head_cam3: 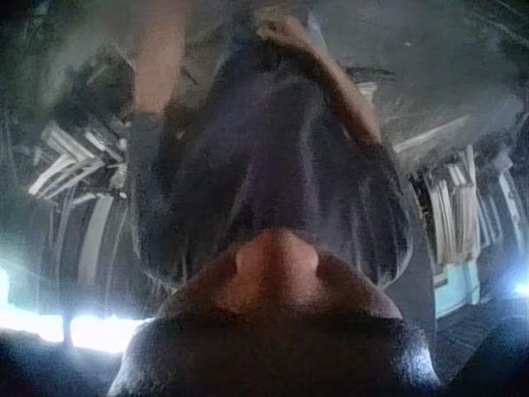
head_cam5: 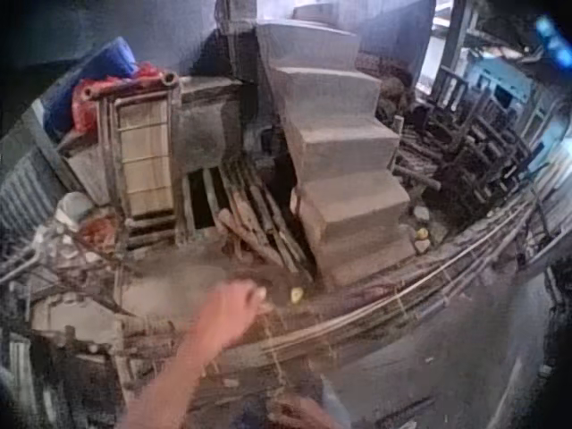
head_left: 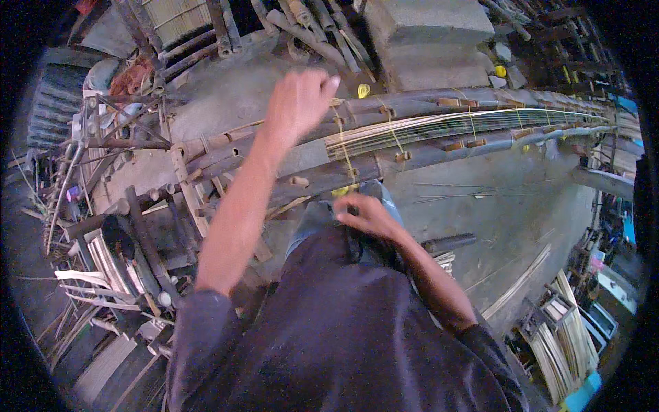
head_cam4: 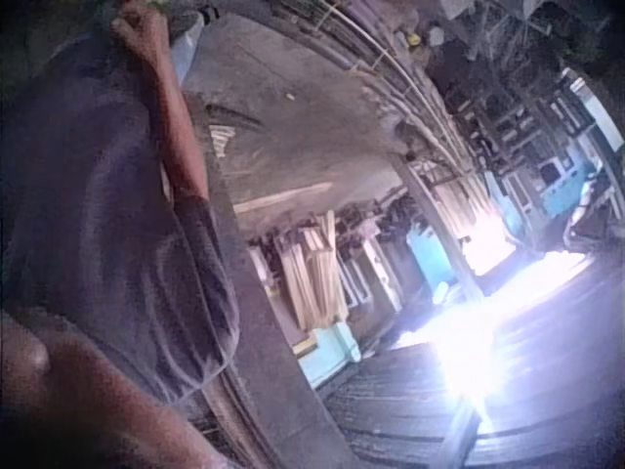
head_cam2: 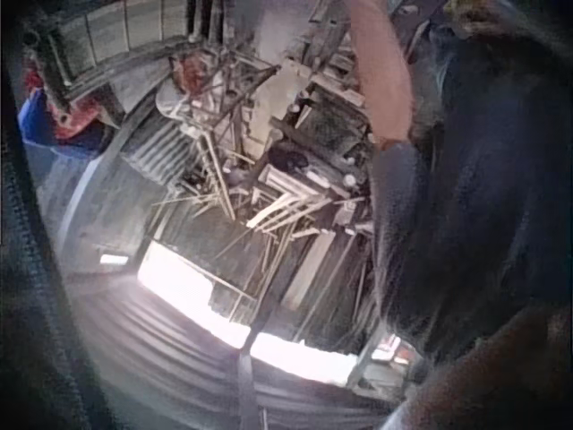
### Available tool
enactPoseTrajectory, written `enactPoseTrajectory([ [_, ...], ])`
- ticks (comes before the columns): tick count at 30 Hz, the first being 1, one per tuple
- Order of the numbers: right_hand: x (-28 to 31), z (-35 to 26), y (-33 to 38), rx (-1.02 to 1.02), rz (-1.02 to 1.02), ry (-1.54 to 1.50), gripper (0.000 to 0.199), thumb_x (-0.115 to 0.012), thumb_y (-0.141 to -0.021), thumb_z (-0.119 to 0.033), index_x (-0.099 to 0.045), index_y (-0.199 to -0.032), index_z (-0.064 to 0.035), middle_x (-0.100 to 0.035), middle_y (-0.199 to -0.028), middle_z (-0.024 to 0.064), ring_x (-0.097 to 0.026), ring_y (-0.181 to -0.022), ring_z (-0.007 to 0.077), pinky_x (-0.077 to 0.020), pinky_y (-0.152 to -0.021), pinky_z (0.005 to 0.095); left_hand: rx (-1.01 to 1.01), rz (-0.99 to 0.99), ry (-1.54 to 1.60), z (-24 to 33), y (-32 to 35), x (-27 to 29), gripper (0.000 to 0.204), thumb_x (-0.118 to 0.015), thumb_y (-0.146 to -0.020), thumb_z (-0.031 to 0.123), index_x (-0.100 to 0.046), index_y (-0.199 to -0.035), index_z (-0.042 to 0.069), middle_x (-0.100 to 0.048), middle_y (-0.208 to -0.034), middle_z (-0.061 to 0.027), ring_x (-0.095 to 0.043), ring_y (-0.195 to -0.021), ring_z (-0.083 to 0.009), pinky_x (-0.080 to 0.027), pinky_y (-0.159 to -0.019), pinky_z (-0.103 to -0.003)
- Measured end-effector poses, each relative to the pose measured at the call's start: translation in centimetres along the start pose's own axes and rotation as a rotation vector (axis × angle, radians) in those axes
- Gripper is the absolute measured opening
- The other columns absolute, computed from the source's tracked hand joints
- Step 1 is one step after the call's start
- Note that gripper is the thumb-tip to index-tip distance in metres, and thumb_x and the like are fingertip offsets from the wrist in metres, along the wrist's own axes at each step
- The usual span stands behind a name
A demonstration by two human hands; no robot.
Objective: The person ties yellow string around a bundle of thin bamboo strips resting on a metal rack. They repeatedly wrap and knot the string at multiple points along the length of the strips to secure them together.
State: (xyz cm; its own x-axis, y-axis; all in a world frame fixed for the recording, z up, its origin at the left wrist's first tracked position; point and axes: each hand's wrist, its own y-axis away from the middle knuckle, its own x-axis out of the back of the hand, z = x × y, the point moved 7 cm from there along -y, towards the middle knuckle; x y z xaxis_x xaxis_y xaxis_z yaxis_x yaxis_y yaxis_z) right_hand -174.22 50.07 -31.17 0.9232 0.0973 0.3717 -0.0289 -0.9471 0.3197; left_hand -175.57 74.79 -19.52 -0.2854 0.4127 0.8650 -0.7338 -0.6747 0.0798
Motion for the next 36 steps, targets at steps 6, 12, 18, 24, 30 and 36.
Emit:
enactPoseTrajectory([
  [6, 9.8, -27.0, -2.5, 0.566, -0.052, 0.835, 0.017, -0.059, -0.088, -0.017, -0.066, -0.093, -0.0022, -0.057, -0.075, 0.0125, -0.060, -0.077, 0.0337, -0.0497, -0.073, 0.0418, -0.102, 0.104, -0.069, 0.4, 9.9, -6.3, 0.031, -0.056, -0.091, 0.027, -0.067, -0.078, 0.002, -0.066, -0.072, -0.0211, -0.067, -0.070, -0.0371, -0.055, -0.068, -0.048],
  [12, 10.9, -23.2, -17.4, 0.351, 0.002, 0.823, 0.029, -0.055, -0.091, -0.028, -0.067, -0.100, -0.0032, -0.067, -0.081, 0.0131, -0.066, -0.077, 0.0316, -0.0525, -0.071, 0.0403, -0.076, 0.209, 0.137, -1.3, 9.0, -7.7, 0.028, -0.052, -0.093, 0.026, -0.069, -0.088, 0.004, -0.066, -0.078, -0.0215, -0.065, -0.072, -0.0402, -0.053, -0.068, -0.051],
  [18, 12.5, -9.1, -18.4, -0.105, 0.477, 0.495, 0.029, -0.055, -0.086, -0.028, -0.068, -0.080, -0.0031, -0.065, -0.066, 0.0084, -0.064, -0.059, 0.0260, -0.0536, -0.066, 0.0367, 0.056, 0.028, 0.120, -1.3, 8.7, -7.3, 0.031, -0.052, -0.094, 0.026, -0.068, -0.089, 0.001, -0.065, -0.081, -0.0245, -0.064, -0.076, -0.0431, -0.052, -0.072, -0.052],
  [24, 13.3, -16.2, -18.0, 0.203, 0.321, -0.954, 0.029, -0.056, -0.093, -0.033, -0.057, -0.083, -0.0056, -0.054, -0.064, 0.0015, -0.055, -0.060, 0.0143, -0.0407, -0.055, 0.0274, -0.004, 0.141, 0.190, -1.6, 8.7, -7.1, 0.025, -0.054, -0.092, 0.022, -0.065, -0.083, 0.002, -0.064, -0.075, -0.0216, -0.063, -0.075, -0.0418, -0.051, -0.070, -0.050],
  [30, 0.3, -7.7, 1.8, -0.013, -0.200, -0.293, 0.033, -0.047, -0.100, -0.030, -0.055, -0.088, -0.0010, -0.060, -0.076, 0.0206, -0.060, -0.073, 0.0297, -0.0473, -0.070, 0.0445, 0.124, -0.034, 0.258, 0.4, 8.9, -5.7, 0.027, -0.054, -0.095, 0.027, -0.068, -0.098, 0.005, -0.068, -0.088, -0.0176, -0.065, -0.080, -0.0339, -0.050, -0.074, -0.040],
  [36, -3.1, -2.0, 0.7, 0.029, -0.411, 0.116, 0.022, -0.048, -0.094, -0.026, -0.055, -0.104, -0.0072, -0.065, -0.076, 0.0244, -0.065, -0.076, 0.0447, -0.0525, -0.066, 0.0546, 0.216, 0.090, 0.613, 1.4, 3.8, 0.2, 0.040, -0.053, -0.095, 0.040, -0.068, -0.093, 0.003, -0.071, -0.095, -0.0080, -0.064, -0.086, -0.0155, -0.048, -0.074, -0.035],
])
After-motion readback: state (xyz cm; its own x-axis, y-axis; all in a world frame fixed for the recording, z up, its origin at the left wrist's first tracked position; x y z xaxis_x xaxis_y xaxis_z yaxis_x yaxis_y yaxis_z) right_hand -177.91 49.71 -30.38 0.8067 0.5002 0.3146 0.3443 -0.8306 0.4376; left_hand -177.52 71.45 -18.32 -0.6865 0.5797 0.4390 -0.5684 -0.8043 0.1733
